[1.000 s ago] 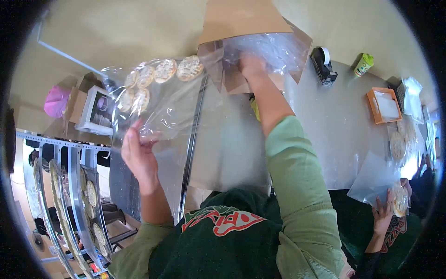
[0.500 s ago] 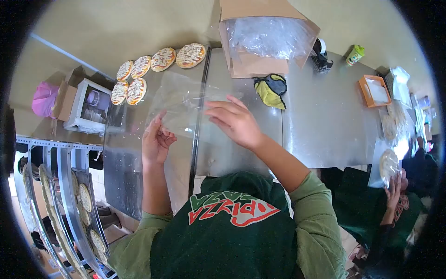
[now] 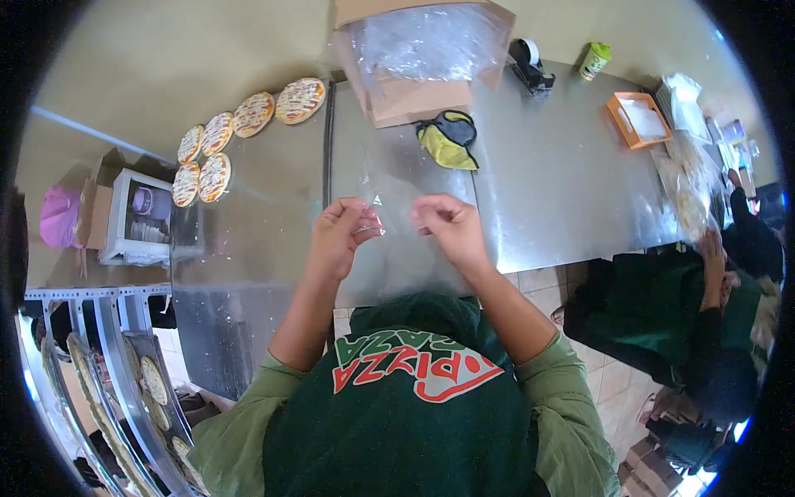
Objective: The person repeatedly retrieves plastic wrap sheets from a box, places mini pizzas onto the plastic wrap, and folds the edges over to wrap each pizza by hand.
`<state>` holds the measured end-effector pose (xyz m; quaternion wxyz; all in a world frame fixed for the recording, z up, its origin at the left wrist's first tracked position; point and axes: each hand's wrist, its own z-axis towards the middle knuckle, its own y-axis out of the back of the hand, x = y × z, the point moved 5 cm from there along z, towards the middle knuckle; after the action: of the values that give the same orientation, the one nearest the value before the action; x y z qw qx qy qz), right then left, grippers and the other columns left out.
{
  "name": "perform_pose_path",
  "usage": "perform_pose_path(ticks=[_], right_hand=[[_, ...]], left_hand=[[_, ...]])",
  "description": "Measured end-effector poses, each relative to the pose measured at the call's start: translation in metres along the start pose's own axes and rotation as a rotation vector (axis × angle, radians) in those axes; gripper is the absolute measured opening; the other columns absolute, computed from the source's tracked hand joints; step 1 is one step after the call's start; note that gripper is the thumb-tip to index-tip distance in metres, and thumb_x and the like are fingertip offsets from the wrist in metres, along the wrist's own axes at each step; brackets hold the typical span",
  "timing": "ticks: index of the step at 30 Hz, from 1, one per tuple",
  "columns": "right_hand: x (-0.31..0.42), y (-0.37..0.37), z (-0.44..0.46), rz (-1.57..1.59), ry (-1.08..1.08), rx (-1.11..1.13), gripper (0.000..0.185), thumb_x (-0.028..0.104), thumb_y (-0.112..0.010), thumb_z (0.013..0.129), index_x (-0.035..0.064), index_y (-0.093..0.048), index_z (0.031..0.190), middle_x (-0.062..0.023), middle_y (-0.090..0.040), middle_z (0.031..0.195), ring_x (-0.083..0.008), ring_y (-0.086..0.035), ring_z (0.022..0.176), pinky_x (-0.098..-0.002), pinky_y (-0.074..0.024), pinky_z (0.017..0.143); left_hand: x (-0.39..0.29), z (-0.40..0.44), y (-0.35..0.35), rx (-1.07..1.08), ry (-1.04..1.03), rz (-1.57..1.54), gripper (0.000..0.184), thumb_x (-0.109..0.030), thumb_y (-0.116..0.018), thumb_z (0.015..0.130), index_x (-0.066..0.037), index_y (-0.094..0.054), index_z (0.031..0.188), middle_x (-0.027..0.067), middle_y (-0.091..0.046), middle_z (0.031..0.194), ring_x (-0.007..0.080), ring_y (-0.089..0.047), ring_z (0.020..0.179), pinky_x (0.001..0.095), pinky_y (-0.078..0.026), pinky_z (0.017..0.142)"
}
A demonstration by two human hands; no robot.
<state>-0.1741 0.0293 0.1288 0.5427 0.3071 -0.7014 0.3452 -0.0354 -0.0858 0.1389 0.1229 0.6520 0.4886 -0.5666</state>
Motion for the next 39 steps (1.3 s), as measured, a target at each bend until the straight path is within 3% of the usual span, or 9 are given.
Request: perform_pose_path(ticks=[5, 8, 12, 15, 23, 26, 30, 36, 39], right_hand=[[-0.029, 0.056, 0.004, 0.113, -0.046, -0.170, 0.008, 0.004, -0.050, 0.079, 0.0014, -0.057, 0.078, -0.0016, -0.057, 0.070, -0.0096, -0.053, 0.064, -0.0230, -0.0435, 0.061], [0.014, 0.018, -0.016, 0.642, -0.192, -0.246, 0.012, 0.011, -0.049, 0.081, 0.0060, -0.053, 0.072, -0.0007, -0.051, 0.064, -0.0104, -0.049, 0.058, -0.0232, -0.0406, 0.054], [-0.032, 0.063, -0.006, 0.696, -0.366, -0.520, 0.010, 0.016, -0.044, 0.083, 0.0114, -0.050, 0.077, 0.0010, -0.041, 0.062, -0.0102, -0.040, 0.054, -0.0250, -0.0312, 0.044], [-0.098, 0.183, 0.018, 0.544, -0.364, -0.632, 0.015, 0.019, -0.047, 0.082, 0.0129, -0.047, 0.068, 0.0027, -0.036, 0.054, -0.0093, -0.031, 0.041, -0.0247, -0.0227, 0.036], [-0.100, 0.241, 0.007, -0.821, -0.004, -0.584, 0.022, 0.019, -0.050, 0.087, -0.0016, -0.058, 0.090, -0.0209, -0.062, 0.083, -0.0354, -0.061, 0.075, -0.0400, -0.0479, 0.067], [-0.087, 0.236, 0.004, -0.888, 0.038, -0.563, 0.021, 0.018, -0.050, 0.087, -0.0013, -0.058, 0.090, -0.0229, -0.061, 0.086, -0.0393, -0.059, 0.081, -0.0424, -0.0476, 0.068], [-0.089, 0.241, 0.008, -0.982, 0.125, -0.532, 0.016, 0.018, -0.050, 0.087, 0.0038, -0.053, 0.095, -0.0199, -0.061, 0.089, -0.0387, -0.059, 0.078, -0.0439, -0.0476, 0.066], [-0.060, 0.295, 0.001, -1.391, -0.148, -0.621, 0.017, 0.011, -0.050, 0.085, 0.0119, -0.050, 0.102, -0.0146, -0.056, 0.096, -0.0367, -0.058, 0.082, -0.0438, -0.0480, 0.066], [-0.008, 0.243, -0.002, -1.381, 0.456, -0.681, 0.021, 0.007, -0.052, 0.083, 0.0097, -0.051, 0.103, -0.0143, -0.056, 0.094, -0.0348, -0.057, 0.085, -0.0415, -0.0474, 0.070]], left_hand=[[0.031, -0.007, -0.034, 0.176, 0.395, -0.571, 0.026, -0.029, -0.042, 0.093, -0.010, -0.046, 0.076, -0.0012, -0.043, 0.061, 0.0098, -0.042, 0.050, 0.0235, -0.037, 0.045], [0.044, 0.003, -0.045, -0.018, -0.076, 0.071, 0.031, -0.036, -0.040, 0.094, -0.015, -0.040, 0.070, -0.0041, -0.034, 0.054, 0.0083, -0.032, 0.044, 0.0220, -0.028, 0.042], [0.044, -0.005, -0.056, -0.121, 0.152, -0.222, 0.032, -0.039, -0.041, 0.093, -0.017, -0.039, 0.071, -0.0044, -0.031, 0.053, 0.0076, -0.026, 0.041, 0.0231, -0.024, 0.037], [0.052, 0.025, -0.020, -0.088, 0.135, -0.330, 0.031, -0.038, -0.043, 0.092, -0.014, -0.038, 0.073, -0.0027, -0.032, 0.056, 0.0079, -0.029, 0.040, 0.0231, -0.024, 0.033], [0.137, 0.050, 0.045, -0.457, 0.057, 0.549, 0.019, -0.024, -0.051, 0.089, -0.005, -0.046, 0.087, 0.0066, -0.048, 0.071, 0.0183, -0.052, 0.057, 0.0319, -0.044, 0.049], [0.085, 0.030, -0.035, -0.420, -0.941, 1.467, 0.025, -0.018, -0.055, 0.084, -0.001, -0.048, 0.100, 0.0146, -0.055, 0.089, 0.0301, -0.055, 0.082, 0.0411, -0.045, 0.073], [0.168, 0.049, -0.057, 0.346, -0.445, 1.476, 0.060, -0.034, -0.064, 0.076, -0.007, -0.041, 0.125, 0.0182, -0.036, 0.134, 0.0374, -0.033, 0.123, 0.0471, -0.027, 0.099], [0.155, 0.045, -0.060, 0.458, -0.144, 1.870, 0.109, -0.066, -0.063, 0.058, -0.020, -0.013, 0.142, 0.0130, -0.001, 0.148, 0.0312, 0.001, 0.136, 0.0658, 0.000, 0.098], [0.146, 0.039, -0.059, 0.423, -0.219, 1.736, 0.108, -0.064, -0.065, 0.057, -0.019, -0.014, 0.142, 0.0133, -0.003, 0.148, 0.0319, -0.002, 0.136, 0.0640, -0.002, 0.100]])
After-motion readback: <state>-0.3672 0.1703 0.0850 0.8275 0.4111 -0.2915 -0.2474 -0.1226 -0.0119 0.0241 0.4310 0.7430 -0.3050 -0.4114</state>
